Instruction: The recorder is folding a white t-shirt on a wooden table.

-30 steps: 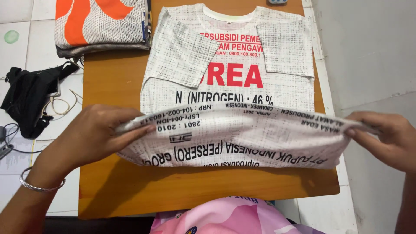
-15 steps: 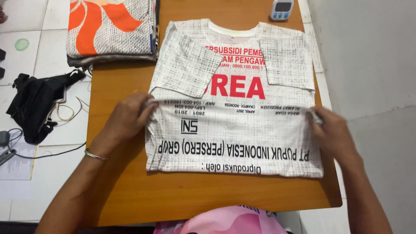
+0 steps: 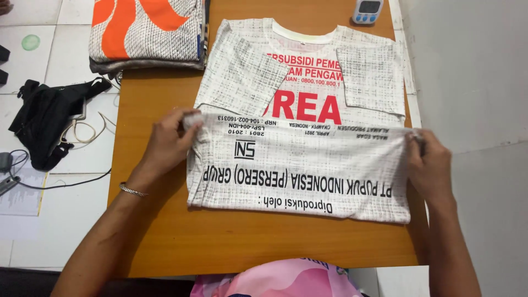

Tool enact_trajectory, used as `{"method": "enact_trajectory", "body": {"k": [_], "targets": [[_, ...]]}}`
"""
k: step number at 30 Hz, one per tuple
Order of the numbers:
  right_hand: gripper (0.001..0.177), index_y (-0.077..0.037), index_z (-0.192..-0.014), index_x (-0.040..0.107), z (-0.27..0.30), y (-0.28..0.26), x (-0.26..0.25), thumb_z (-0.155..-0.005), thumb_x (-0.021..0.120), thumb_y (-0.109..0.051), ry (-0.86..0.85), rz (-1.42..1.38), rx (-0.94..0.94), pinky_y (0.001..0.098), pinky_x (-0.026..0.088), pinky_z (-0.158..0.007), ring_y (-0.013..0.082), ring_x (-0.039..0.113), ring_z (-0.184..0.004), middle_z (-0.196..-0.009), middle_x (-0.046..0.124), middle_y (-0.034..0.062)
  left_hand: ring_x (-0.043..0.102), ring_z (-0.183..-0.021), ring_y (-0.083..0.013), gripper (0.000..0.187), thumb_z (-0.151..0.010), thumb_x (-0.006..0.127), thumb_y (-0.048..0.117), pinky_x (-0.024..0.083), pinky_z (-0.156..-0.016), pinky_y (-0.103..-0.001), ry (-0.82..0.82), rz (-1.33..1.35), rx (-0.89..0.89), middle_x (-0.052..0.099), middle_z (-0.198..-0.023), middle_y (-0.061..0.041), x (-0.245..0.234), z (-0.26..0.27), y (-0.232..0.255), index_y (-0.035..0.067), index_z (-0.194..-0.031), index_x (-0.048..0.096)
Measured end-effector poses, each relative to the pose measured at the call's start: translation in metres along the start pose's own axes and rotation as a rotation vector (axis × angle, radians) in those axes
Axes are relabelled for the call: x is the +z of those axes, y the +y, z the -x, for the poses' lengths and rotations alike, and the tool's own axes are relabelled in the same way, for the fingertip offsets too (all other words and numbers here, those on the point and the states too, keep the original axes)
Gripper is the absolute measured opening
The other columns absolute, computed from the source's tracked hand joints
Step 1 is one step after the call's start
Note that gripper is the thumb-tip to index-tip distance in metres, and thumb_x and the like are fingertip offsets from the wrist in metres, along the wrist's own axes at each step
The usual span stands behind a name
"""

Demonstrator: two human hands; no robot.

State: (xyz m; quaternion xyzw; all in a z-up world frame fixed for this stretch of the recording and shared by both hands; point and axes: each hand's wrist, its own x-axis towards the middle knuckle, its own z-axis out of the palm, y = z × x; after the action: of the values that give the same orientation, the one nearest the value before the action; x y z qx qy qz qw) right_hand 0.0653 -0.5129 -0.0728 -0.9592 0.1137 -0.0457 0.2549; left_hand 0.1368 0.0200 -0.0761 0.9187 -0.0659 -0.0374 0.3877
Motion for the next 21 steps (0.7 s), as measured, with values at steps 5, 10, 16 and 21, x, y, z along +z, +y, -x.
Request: {"method": "enact_trajectory", "body": {"k": [5,10,16,21], "targets": [[0.026,0.006,-0.121,0.067,-0.011,0.008,-0.003,-0.122,0.061,-0.019,0.293,-0.132,-0.131,0.039,0.05,-0.066,0.0184,0.059,-0.068,-0.082,0.068,0.0156,0.07,-0.085,-0.018,0.024,-0.106,0.073,0.016,0.057,-0.071,-0.031,0.329,0.119,0.269,0.071,-0.107,-0.013,-0.016,-0.017,0.016,-0.003,-0.12,0.068],[0.036,0.003,-0.135,0.063,-0.017,0.01,0.007,-0.116,0.06,-0.028,0.112,-0.046,-0.035,0.0423,0.058,-0.071,0.0256,0.07,-0.085,-0.102,0.072,0.0189,0.072,-0.078,-0.0198,0.033,-0.1,0.076,0.02,0.057,-0.069,-0.033,0.227,0.002,0.192,0.073,-0.095,-0.013,-0.003,-0.033,0.0,-0.001,-0.123,0.065],[0.063,-0.005,-0.151,0.051,0.03,-0.051,-0.027,-0.099,0.069,-0.036,-0.182,0.126,0.359,0.0485,0.06,-0.079,0.0367,0.076,-0.092,-0.106,0.075,0.0262,0.071,-0.071,-0.0239,0.068,-0.084,0.083,0.033,0.055,-0.067,-0.038,0.004,-0.1,-0.125,0.073,-0.082,-0.013,-0.013,0.017,0.031,0.001,-0.136,0.051],[0.089,-0.015,-0.165,0.036,0.057,-0.022,-0.03,-0.088,0.079,-0.026,-0.336,0.064,0.43,0.0448,0.059,-0.084,0.0344,0.076,-0.102,-0.115,0.074,0.0222,0.069,-0.068,-0.0215,0.072,-0.077,0.085,0.032,0.055,-0.064,-0.036,-0.25,-0.065,-0.314,0.073,-0.075,-0.011,-0.025,0.078,0.065,0.008,-0.136,0.051]]}}
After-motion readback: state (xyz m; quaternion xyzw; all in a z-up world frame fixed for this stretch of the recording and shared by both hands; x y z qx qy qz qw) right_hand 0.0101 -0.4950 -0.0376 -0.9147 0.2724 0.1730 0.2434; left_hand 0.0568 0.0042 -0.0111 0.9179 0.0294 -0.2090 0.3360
